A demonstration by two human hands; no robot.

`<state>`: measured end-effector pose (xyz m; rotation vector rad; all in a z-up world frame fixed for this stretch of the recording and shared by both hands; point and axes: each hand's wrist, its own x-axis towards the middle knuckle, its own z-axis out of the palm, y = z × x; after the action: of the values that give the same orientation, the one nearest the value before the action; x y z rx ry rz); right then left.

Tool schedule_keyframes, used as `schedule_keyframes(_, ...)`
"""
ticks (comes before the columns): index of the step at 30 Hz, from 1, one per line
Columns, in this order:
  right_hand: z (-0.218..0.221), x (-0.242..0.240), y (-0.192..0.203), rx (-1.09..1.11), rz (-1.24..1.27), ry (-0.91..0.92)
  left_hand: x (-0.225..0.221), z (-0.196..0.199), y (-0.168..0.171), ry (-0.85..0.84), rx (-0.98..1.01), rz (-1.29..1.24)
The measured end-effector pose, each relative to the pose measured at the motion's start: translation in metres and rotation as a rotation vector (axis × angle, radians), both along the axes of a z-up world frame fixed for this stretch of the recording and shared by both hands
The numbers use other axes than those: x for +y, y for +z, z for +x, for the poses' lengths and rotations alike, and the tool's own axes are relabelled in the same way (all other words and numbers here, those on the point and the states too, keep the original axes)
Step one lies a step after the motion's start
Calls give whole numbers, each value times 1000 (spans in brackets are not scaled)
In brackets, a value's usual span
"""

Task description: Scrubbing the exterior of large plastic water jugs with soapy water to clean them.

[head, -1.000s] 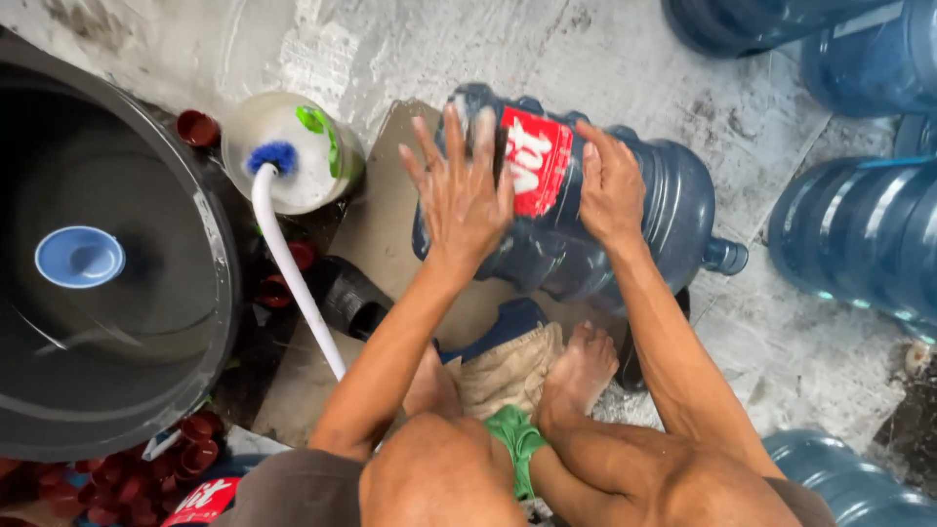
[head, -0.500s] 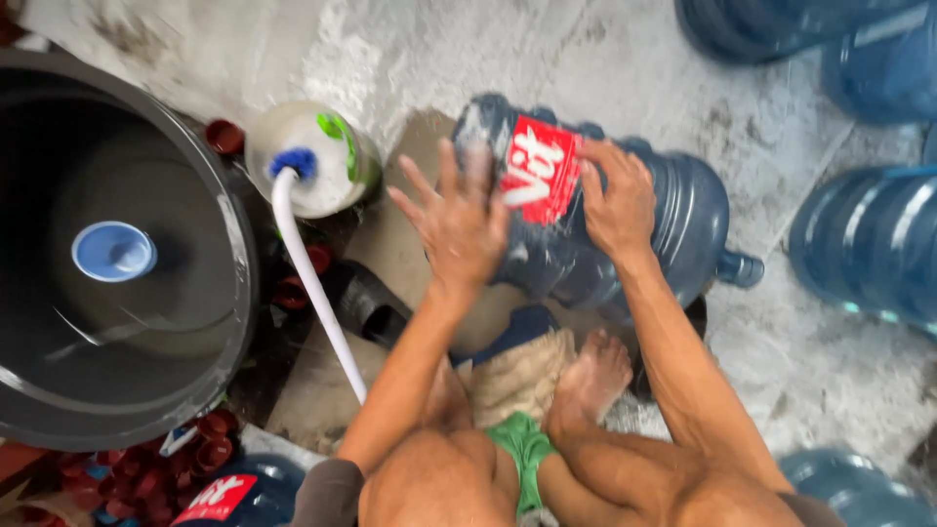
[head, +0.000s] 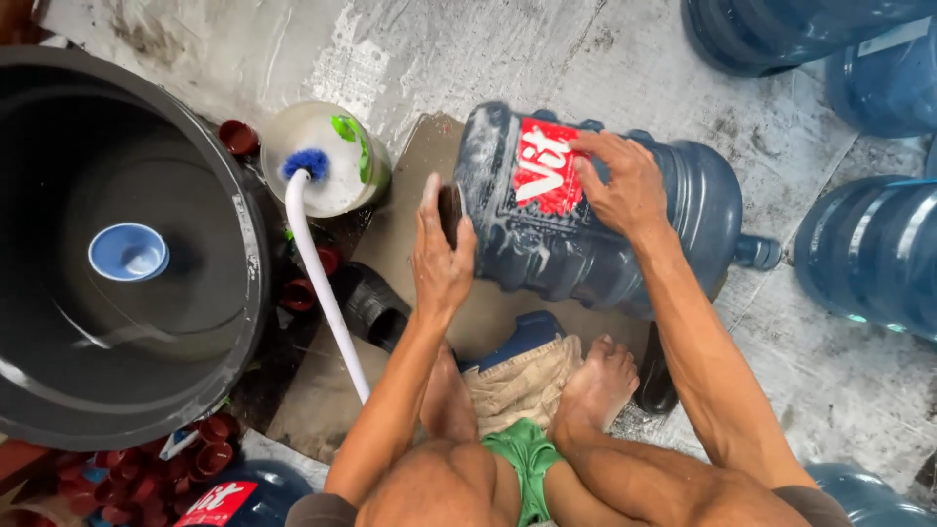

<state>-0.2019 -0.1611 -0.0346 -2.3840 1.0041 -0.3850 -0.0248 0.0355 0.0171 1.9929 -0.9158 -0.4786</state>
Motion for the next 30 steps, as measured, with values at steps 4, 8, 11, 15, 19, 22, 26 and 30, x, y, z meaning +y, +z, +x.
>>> schedule_keyframes(4, 25, 14, 19, 42, -74, 142, 25, -19, -13, 7, -67, -27)
schedule_keyframes(8, 65, 77, 33, 312, -288, 92, 46, -32, -31, -24, -80, -112)
schedule_keyframes(11, 70, 109, 25, 247, -351, 55, 52, -41, -16, -33, 22, -36)
schedule_keyframes(15, 60, 140, 20, 256, -362, 22, -16, 15, 7, -132, 186, 174)
schedule_keyframes(19, 52, 146, 17, 274, -324, 24, -64, 49, -35, -123, 304, 512)
schedule_keyframes(22, 51, 146, 14, 259, -304, -10, -8, 23, 28, -125, 422, 259)
schedule_keyframes(26, 51, 155, 15, 286, -315, -11, 15, 15, 36, -118, 538, 260)
schedule_keyframes(30, 46, 161, 18, 246, -386, 6, -68, 61, -122, -130, 689, 235)
